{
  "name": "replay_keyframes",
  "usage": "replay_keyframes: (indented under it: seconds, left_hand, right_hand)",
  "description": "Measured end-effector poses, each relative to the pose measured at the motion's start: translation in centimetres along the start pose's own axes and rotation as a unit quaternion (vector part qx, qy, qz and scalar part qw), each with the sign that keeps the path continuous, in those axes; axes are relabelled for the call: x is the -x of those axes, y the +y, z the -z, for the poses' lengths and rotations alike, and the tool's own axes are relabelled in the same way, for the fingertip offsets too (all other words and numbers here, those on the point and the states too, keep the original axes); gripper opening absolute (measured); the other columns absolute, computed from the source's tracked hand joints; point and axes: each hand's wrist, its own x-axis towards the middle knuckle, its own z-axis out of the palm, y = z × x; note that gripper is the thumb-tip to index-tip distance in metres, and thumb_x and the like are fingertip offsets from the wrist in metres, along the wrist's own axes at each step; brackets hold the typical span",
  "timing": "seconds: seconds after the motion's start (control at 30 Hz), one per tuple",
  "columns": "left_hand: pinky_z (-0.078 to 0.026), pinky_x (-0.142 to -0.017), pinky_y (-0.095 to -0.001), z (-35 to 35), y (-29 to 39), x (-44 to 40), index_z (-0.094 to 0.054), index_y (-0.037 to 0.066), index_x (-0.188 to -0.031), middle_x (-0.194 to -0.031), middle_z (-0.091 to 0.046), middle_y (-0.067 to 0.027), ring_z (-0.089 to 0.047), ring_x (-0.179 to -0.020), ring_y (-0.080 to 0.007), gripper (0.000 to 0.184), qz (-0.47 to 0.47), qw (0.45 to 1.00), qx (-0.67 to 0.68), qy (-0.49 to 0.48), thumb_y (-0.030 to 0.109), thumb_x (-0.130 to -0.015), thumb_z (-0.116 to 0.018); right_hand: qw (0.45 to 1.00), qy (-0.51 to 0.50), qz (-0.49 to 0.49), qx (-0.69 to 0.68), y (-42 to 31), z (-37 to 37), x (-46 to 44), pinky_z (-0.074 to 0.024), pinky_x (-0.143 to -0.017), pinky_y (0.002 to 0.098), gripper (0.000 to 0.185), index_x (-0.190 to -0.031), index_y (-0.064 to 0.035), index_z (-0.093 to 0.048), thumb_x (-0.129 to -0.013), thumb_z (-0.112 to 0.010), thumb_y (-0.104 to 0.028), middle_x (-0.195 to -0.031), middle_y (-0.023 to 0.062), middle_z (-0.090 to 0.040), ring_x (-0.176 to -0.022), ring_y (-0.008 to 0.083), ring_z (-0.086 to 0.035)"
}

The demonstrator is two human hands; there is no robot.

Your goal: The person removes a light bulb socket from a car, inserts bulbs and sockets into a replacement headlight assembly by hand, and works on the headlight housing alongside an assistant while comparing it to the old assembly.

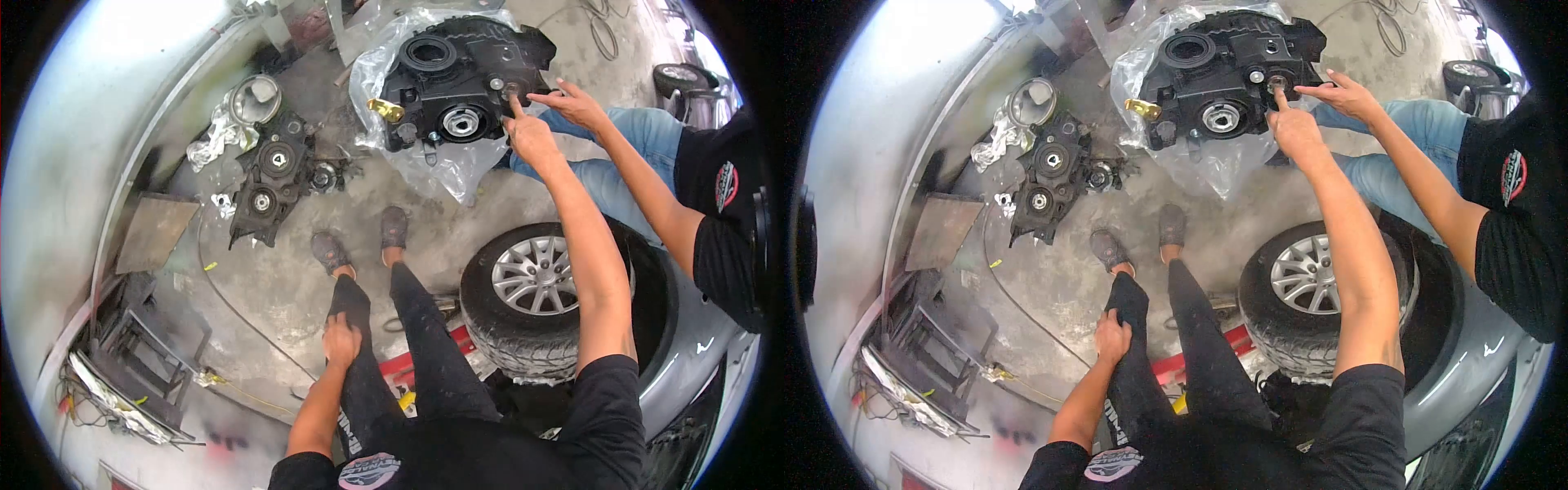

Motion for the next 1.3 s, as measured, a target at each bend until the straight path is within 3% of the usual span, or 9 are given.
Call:
replay_keyframes:
  seconds: [0.3,0.4,0.53,0.7,0.8,0.9,1.0,1.3]
  left_hand:
    - [-0.054,-0.1,-0.0501,-0.1,-0.1,0.1,-0.061,0.005,-0.132,-0.125,-0.062,-0.0205,-0.061,-0.12,-0.0414,0.046,-0.006,1.0,-0.008,0.006,0.027,-0.092,-0.064]
    - [-0.054,-0.1,-0.0495,0.0,0.0,0.0,-0.06,0.005,-0.133,-0.125,-0.062,-0.0195,-0.06,-0.122,-0.0401,0.046,0.007,1.0,-0.018,-0.005,0.028,-0.093,-0.064]
    - [-0.054,-0.1,-0.0499,-0.2,-0.1,-0.1,-0.06,0.005,-0.134,-0.126,-0.061,-0.0189,-0.061,-0.122,-0.0391,0.047,0.002,1.0,-0.014,-0.006,0.029,-0.093,-0.064]
    - [-0.054,-0.099,-0.0503,-0.5,-0.4,0.0,-0.06,0.005,-0.134,-0.129,-0.061,-0.0186,-0.061,-0.122,-0.0388,0.047,-0.002,0.999,-0.047,-0.002,0.029,-0.094,-0.064]
    - [-0.054,-0.1,-0.0505,-0.1,0.0,0.1,-0.06,0.005,-0.134,-0.131,-0.06,-0.0186,-0.061,-0.122,-0.0389,0.048,0.007,0.999,-0.039,-0.015,0.03,-0.094,-0.064]
    - [-0.054,-0.1,-0.0511,0.0,-0.1,0.3,-0.06,0.005,-0.134,-0.13,-0.06,-0.019,-0.061,-0.121,-0.0395,0.048,0.004,1.0,-0.028,-0.003,0.029,-0.093,-0.065]
    - [-0.054,-0.099,-0.0514,-0.9,-0.7,0.0,-0.059,0.005,-0.135,-0.128,-0.061,-0.0193,-0.061,-0.121,-0.0401,0.049,0.0,1.0,-0.014,0.003,0.028,-0.091,-0.066]
    - [-0.055,-0.096,-0.0519,-0.9,-0.6,0.2,-0.06,0.006,-0.126,-0.123,-0.062,-0.0185,-0.063,-0.118,-0.0395,0.042,-0.002,1.0,0.0,0.023,0.028,-0.09,-0.068]
  right_hand:
    - [0.998,-0.044,-0.028,-0.02,-0.1,-0.3,-0.2,-0.0623,-0.076,0.0483,0.021,-0.093,-0.0023,-0.073,-0.096,-0.057,-0.016,-0.16,0.0319,-0.04,-0.088,0.0372,-0.077]
    - [0.998,-0.051,-0.01,0.018,0.2,-0.5,-0.2,-0.0619,-0.07,0.0458,0.029,-0.116,-0.0074,-0.076,-0.089,-0.065,-0.011,-0.159,0.0334,-0.042,-0.084,0.0357,-0.077]
    - [0.999,-0.048,-0.006,0.025,0.5,-1.2,-0.3,-0.0617,-0.071,0.045,0.031,-0.117,-0.0087,-0.077,-0.088,-0.067,-0.012,-0.159,0.032,-0.043,-0.083,0.0356,-0.077]
    - [0.995,-0.1,-0.028,0.013,0.4,-1.0,-0.6,-0.0628,-0.078,0.0467,0.041,-0.115,-0.0071,-0.074,-0.075,-0.081,-0.009,-0.166,0.0308,-0.031,-0.092,0.0365,-0.077]
    - [0.997,-0.072,-0.034,-0.004,0.1,-0.9,-0.4,-0.0627,-0.078,0.0467,0.04,-0.113,-0.0067,-0.074,-0.074,-0.083,-0.011,-0.165,0.03,-0.033,-0.093,0.0367,-0.077]
    - [0.996,-0.09,-0.029,0.004,0.2,-0.6,-0.4,-0.0627,-0.078,0.047,0.037,-0.112,-0.0061,-0.074,-0.077,-0.082,-0.012,-0.165,0.0295,-0.033,-0.093,0.0371,-0.077]
    - [0.997,-0.079,-0.027,0.001,-0.1,0.0,-0.3,-0.062,-0.079,0.0491,0.026,-0.114,-0.0054,-0.075,-0.099,-0.057,-0.017,-0.162,0.0299,-0.039,-0.092,0.0369,-0.077]
    - [0.999,-0.047,-0.008,0.004,0.2,-0.5,0.0,-0.062,-0.073,0.0478,0.023,-0.11,-0.0053,-0.075,-0.099,-0.058,-0.016,-0.16,0.0328,-0.04,-0.085,0.0371,-0.077]
